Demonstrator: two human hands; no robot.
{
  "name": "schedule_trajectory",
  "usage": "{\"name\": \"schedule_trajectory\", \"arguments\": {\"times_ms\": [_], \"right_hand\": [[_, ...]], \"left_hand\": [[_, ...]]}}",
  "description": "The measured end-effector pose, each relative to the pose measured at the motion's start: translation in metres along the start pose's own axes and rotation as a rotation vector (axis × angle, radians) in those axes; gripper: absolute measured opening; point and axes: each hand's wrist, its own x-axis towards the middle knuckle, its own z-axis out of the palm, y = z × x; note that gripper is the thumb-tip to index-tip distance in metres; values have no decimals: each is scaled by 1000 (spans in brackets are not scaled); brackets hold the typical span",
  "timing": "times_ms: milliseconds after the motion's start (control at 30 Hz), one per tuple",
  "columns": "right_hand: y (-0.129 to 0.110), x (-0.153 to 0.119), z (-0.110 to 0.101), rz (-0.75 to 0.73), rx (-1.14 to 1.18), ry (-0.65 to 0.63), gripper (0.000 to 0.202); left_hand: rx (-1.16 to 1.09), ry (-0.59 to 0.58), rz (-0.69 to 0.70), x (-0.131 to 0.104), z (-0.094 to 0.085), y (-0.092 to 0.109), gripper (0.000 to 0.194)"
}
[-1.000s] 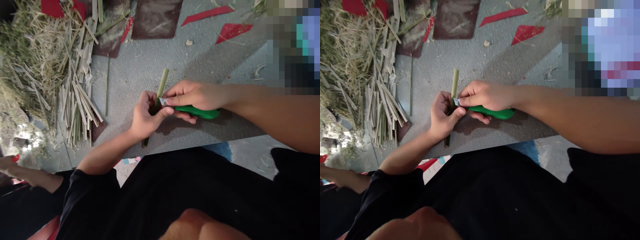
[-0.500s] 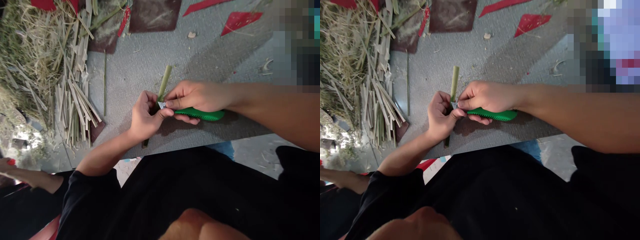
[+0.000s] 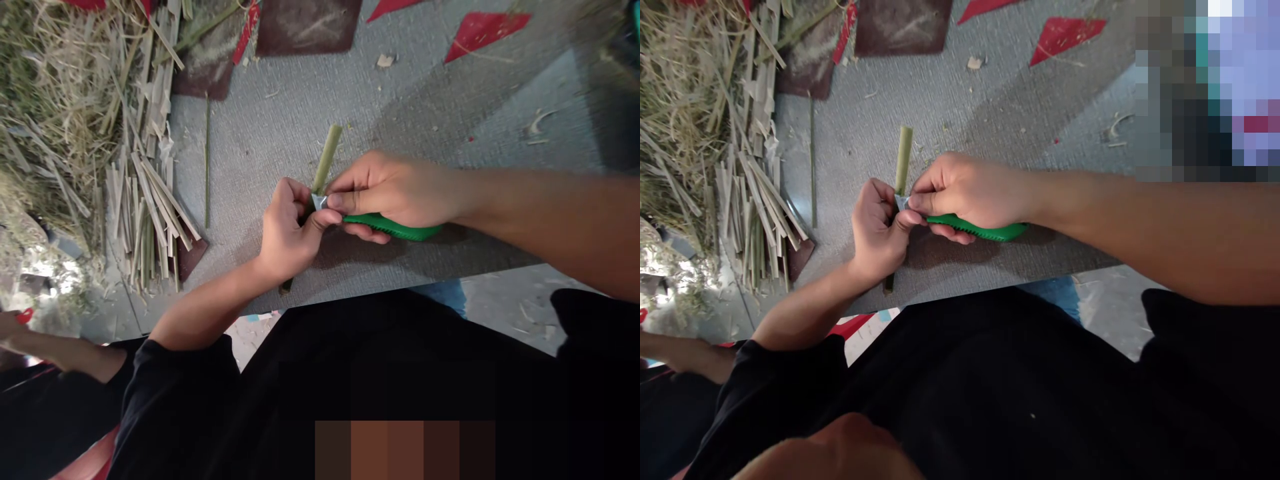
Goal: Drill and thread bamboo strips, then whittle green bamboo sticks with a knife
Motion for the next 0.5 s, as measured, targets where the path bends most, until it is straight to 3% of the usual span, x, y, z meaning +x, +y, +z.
{"name": "schedule_trajectory", "arguments": {"times_ms": [133,200,400,500], "right_hand": [[1,3,12,-138,-159,219,61],[-2,2,14,-169,-227,261,63],[-7,0,-3,-4,-24,-48,55],[-5,1,-9,69,60,-113,52]], "left_hand": [[-24,66,13,1,3,2,69],[-34,71,-5,1,4,2,68],[-71,-42,-28,2,1,1,76],[-55,-55,-17,2,0,1,79]]}}
